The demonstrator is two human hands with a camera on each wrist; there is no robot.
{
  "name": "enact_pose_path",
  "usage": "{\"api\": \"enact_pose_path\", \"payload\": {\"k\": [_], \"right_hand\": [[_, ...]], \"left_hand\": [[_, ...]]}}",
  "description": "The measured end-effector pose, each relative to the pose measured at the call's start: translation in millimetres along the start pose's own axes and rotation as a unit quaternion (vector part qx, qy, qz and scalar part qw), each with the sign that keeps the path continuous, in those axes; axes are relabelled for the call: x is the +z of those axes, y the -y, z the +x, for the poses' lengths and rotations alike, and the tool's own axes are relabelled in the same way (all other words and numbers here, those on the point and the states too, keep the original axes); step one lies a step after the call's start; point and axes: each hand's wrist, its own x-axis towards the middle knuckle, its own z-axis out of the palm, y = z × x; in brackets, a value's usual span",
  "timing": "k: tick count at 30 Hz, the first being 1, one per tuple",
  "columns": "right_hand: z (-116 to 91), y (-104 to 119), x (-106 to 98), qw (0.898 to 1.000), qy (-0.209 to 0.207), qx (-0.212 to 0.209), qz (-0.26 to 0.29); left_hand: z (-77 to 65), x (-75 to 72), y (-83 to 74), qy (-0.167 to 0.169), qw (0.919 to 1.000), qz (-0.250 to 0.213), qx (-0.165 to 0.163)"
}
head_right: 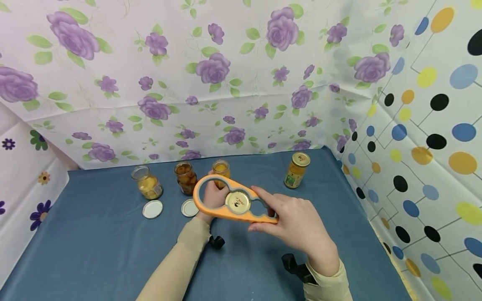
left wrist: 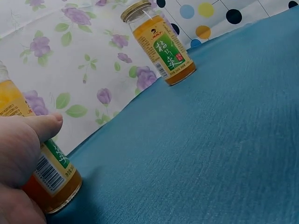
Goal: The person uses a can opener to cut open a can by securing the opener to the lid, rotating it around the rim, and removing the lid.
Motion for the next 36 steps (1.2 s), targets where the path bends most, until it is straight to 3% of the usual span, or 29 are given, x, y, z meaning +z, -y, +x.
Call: {"api": "enact_pose_path", "payload": {"k": [12, 16, 20, 22, 23, 29, 30, 36], "right_hand": [[1, 2, 2, 1.000, 0.001, -0.005, 0.002], [1, 3, 2, 1.000, 0.001, -0.007, 0.002], [1, 3, 2, 1.000, -0.001, -0.008, 0.001], [1, 3, 2, 1.000, -0.001, -0.008, 0.001], [1, 3, 2, 1.000, -0.001, -0.008, 0.001], [1, 2, 2, 1.000, -0.002, -0.002, 0.000], [1, 2, 2, 1.000, -0.003, -0.002, 0.000], [1, 2, 2, 1.000, -0.006, -0.005, 0.002]], "left_hand": [[-10.3, -8.6, -6.5, -0.017, 0.9996, -0.002, -0.021], [-17.3, -9.8, -9.3, -0.010, 0.9999, -0.007, -0.007], [-25.2, -10.6, -12.6, -0.003, 0.9988, -0.045, 0.018], [-30.2, -11.3, -15.5, -0.011, 0.9986, -0.042, 0.031], [-39.2, -13.4, -29.0, -0.014, 0.9983, -0.034, 0.044], [-52.9, -16.5, -41.3, -0.053, 0.9950, 0.017, 0.083], [-48.4, -15.8, -31.5, -0.059, 0.9949, 0.015, 0.081], [-60.4, -23.3, -48.3, -0.082, 0.9926, -0.008, 0.089]]}}
